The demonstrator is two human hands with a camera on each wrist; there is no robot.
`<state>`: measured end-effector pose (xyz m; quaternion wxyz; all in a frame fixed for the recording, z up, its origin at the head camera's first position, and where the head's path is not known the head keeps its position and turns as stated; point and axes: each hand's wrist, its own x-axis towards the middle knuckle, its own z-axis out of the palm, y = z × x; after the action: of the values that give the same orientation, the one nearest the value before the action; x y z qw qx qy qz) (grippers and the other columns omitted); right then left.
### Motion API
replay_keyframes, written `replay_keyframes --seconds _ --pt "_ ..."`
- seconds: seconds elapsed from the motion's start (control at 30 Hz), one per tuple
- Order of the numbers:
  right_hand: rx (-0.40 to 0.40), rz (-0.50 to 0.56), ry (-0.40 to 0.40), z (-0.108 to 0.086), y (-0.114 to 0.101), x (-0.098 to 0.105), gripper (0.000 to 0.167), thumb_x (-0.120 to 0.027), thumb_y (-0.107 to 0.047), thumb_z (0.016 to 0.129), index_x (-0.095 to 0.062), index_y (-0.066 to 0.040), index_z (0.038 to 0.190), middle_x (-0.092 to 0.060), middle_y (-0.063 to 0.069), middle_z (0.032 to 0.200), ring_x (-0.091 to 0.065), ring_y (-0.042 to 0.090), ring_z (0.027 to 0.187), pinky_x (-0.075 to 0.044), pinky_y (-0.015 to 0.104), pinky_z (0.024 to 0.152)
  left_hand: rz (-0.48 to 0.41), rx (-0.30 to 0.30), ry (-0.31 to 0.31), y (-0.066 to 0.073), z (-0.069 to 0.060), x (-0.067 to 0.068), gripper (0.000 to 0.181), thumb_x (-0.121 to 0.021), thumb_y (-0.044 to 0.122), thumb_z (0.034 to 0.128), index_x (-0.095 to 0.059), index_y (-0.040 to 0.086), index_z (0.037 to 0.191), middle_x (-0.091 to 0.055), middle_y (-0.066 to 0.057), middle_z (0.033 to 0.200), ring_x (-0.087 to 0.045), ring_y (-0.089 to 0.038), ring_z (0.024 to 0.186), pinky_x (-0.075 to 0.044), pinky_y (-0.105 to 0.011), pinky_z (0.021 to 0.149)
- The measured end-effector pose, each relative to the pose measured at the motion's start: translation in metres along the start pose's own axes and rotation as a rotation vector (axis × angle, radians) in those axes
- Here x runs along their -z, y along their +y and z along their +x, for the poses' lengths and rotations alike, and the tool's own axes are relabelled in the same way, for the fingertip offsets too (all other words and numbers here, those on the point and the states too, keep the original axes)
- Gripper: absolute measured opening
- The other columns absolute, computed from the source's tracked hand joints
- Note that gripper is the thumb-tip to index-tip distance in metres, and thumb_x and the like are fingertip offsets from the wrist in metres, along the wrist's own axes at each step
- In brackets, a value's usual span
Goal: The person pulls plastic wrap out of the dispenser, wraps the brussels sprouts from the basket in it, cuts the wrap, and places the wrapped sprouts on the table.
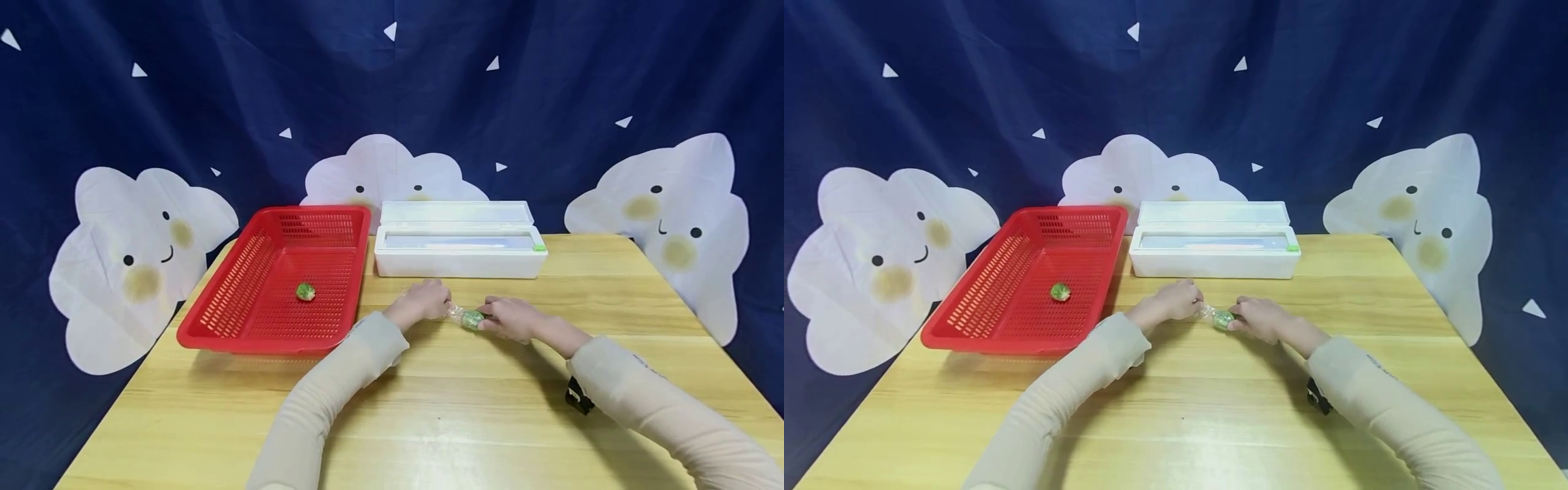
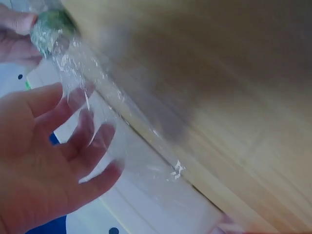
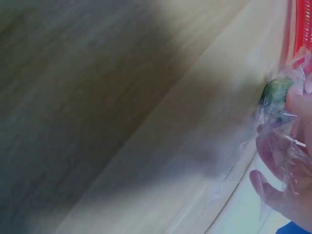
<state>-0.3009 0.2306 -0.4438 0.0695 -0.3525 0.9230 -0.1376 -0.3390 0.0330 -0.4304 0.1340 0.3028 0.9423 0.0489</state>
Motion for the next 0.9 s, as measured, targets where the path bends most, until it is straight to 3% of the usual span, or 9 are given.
replay_keyframes --seconds 0.13,0.27,0.43,0.5,0.73,0.9 --pt "0.006 0.02 -0.018 0.0 0.001 0.002 0.024 -0.058 -0.019 0.088 -0.063 0.002 0.1 -0.051 0.001 0.077 -0.044 0.008 0.061 -0.04 0.022 0.054 0.05 -0.095 0.103 0.01 -0.001 -0.002 0.029 -0.055 0.034 0.0903 -0.064 0.022 0.115 -0.055 -0.002 0.114 -0.047 -0.017 0.106 -0.042 -0.036 0.086" --pt "0.004 0.055 -0.031 -0.002 0.001 0.002 0.032 -0.056 -0.017 0.09 -0.06 0.007 0.111 -0.051 0.002 0.077 -0.043 0.007 0.059 -0.038 0.021 0.053 0.101 -0.186 0.118 0.023 -0.002 -0.007 0.038 -0.062 0.041 0.0837 -0.062 0.025 0.118 -0.054 0.0 0.115 -0.047 -0.017 0.105 -0.042 -0.035 0.087" --pt "0.005 0.057 0.005 -0.004 0.003 -0.001 0.033 -0.055 -0.018 0.09 -0.059 0.008 0.111 -0.05 0.001 0.076 -0.041 0.007 0.059 -0.037 0.02 0.053 0.119 -0.171 0.135 0.034 0.0 -0.01 0.035 -0.068 0.038 0.0787 -0.065 0.024 0.111 -0.055 0.003 0.108 -0.049 -0.015 0.099 -0.041 -0.037 0.088" --pt "0.0 0.036 0.031 -0.005 0.002 -0.003 0.029 -0.057 -0.019 0.089 -0.062 0.006 0.104 -0.05 0.001 0.075 -0.041 0.008 0.06 -0.037 0.021 0.053 0.116 -0.163 0.144 0.036 0.002 -0.011 0.032 -0.069 0.036 0.0778 -0.067 0.024 0.107 -0.055 0.004 0.105 -0.049 -0.015 0.096 -0.042 -0.037 0.088" --pt "-0.065 -0.155 0.106 -0.01 -0.008 -0.014 0.033 -0.064 -0.033 0.083 -0.063 -0.001 0.088 -0.052 0.004 0.076 -0.042 0.013 0.063 -0.037 0.025 0.053 0.155 -0.14 0.144 0.037 0.005 -0.015 0.029 -0.069 0.035 0.0771 -0.065 0.021 0.102 -0.057 0.003 0.103 -0.051 -0.015 0.095 -0.045 -0.034 0.084" --pt "-0.125 -0.295 0.138 -0.022 -0.019 -0.02 0.015 -0.063 -0.017 0.084 -0.057 -0.004 0.082 -0.047 0.004 0.069 -0.047 0.015 0.056 -0.039 0.026 0.041 0.139 -0.141 0.154 0.036 0.005 -0.015 0.023 -0.07 0.034 0.0771 -0.064 0.019 0.095 -0.058 0.004 0.099 -0.052 -0.015 0.093 -0.045 -0.032 0.08"
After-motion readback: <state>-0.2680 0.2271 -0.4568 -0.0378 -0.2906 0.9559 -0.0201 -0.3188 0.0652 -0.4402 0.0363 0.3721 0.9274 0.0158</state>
